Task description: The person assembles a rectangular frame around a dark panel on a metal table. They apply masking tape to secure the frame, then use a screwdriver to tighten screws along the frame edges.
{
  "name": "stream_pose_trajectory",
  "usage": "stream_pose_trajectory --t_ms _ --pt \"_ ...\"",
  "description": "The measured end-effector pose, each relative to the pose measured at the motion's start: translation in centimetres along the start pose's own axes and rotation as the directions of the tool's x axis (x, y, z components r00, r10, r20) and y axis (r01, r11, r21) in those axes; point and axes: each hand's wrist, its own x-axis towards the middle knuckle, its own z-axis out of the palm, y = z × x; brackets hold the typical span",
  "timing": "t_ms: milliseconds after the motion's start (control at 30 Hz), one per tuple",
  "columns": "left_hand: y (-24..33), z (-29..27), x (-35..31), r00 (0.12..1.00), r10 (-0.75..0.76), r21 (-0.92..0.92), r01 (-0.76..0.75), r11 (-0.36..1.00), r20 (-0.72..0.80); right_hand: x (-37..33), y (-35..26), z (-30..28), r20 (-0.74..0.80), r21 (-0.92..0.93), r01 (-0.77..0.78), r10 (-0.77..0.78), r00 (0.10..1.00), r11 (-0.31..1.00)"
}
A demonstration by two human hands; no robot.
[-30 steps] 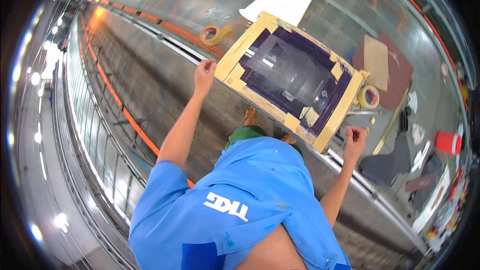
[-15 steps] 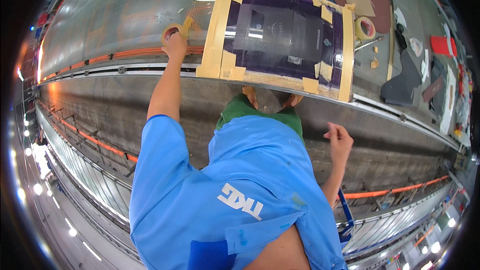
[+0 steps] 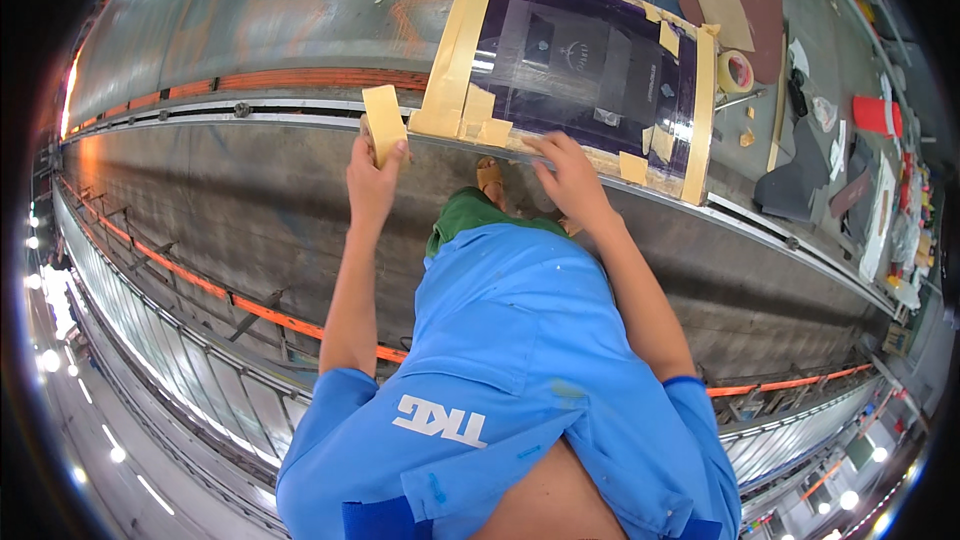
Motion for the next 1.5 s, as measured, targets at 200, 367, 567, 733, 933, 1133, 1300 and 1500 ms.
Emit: stream_pose_trajectory --t_ms 200,367,567,733,933,1133,1300,1500 --pt "0.3 2.1 -3.2 0.982 0.188 0.329 -0.180 0.927 0.008 6.8 0.7 4.5 0.037 -0.447 0.222 -0.230 0.972 0.866" --pt "0.2 3.0 -2.8 0.954 0.299 0.377 -0.265 0.887 -0.031 7.6 1.9 4.7 0.138 -0.428 0.331 -0.301 0.944 0.841" --pt "0.6 5.1 0.3 0.881 0.463 0.474 -0.368 0.800 -0.097 8.2 2.0 4.6 0.141 -0.356 0.337 -0.306 0.942 0.872" --pt "-1.6 9.6 4.1 0.813 0.583 0.632 -0.446 0.634 -0.011 8.2 1.6 5.1 0.190 -0.388 0.343 -0.290 0.938 0.856" --pt "-2.3 11.5 6.4 0.691 0.723 0.728 -0.501 0.468 0.011 7.6 2.4 4.4 0.251 -0.373 0.454 -0.383 0.889 0.809" --pt "-2.3 11.3 6.4 0.689 0.724 0.704 -0.534 0.469 0.040 7.0 2.7 3.9 0.263 -0.302 0.466 -0.397 0.879 0.832" --pt "-2.5 11.3 6.6 0.681 0.732 0.696 -0.536 0.478 0.021 6.8 3.0 3.6 0.273 -0.290 0.487 -0.416 0.867 0.824" --pt "-2.5 11.3 6.3 0.709 0.705 0.699 -0.517 0.494 0.026 6.2 3.6 3.6 0.209 -0.215 0.480 -0.440 0.873 0.851"
